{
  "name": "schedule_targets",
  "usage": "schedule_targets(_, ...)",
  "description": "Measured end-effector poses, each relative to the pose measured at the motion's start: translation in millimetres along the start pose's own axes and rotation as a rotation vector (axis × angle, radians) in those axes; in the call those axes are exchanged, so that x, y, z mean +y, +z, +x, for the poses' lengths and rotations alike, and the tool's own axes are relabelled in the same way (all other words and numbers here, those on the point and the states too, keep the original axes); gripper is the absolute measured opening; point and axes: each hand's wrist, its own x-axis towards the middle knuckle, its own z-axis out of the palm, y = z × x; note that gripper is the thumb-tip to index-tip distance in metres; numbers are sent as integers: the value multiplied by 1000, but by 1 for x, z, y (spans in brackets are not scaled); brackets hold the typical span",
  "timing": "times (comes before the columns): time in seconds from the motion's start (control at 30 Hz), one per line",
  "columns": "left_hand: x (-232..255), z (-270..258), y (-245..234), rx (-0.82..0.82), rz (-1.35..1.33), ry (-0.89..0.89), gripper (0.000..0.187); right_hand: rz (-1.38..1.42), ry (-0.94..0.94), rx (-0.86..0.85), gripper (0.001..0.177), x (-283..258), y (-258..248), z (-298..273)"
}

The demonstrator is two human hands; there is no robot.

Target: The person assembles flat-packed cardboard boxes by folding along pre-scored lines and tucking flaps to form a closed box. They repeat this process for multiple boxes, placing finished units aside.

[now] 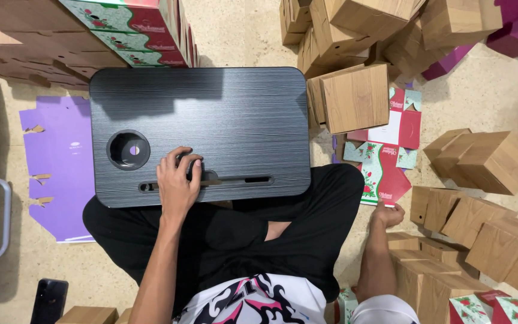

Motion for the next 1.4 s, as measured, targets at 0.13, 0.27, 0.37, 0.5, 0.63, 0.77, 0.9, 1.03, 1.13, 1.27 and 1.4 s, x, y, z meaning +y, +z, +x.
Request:
schedule_targets(0.13, -1, 0, 1, -2, -6, -7, 13, -36, -1, -10, 65, -6, 0, -6)
schedule_targets(0.27, -1, 0, 1, 10, -5, 6, 12, 688, 226, -153, 38, -96, -24, -75)
schedule_targets(0.37, -2, -1, 1, 9, 3, 8, 12, 692, 260, 185, 48, -30, 3, -15)
schedule_targets(0.5, -3, -2, 3, 12, 2, -1, 12, 641, 242, 44, 35, -106, -36, -54)
schedule_targets(0.63, -3, 0, 2, 11, 0, -12, 12, 558, -16, -284, 32, -143, -48, -59)
schedule_targets(0.77, -1, 0, 1, 0, 7, -14, 11, 12, -581, -338, 58, -114, -44, -5)
schedule_targets(0.9, -2, -2, 3, 19, 13, -8, 10, 740, 73, -313, 36, -212, -55, -65)
schedule_targets(1.03, 2, 0, -2, 16, -44, 7, 15, 559, -109, -175, 34, -244, -51, -45)
schedule_targets(1.13, 1, 0, -2, 9, -50, 7, 14, 516, -342, -247, 28, -257, -50, -22)
schedule_targets(1.27, 2, 0, -1, 27, -49, 17, 13, 375, -888, -165, 16, -276, -51, 4)
schedule_targets(1.4, 1, -1, -1, 28, -51, 18, 13, 458, -971, -92, 10, -323, -65, -3)
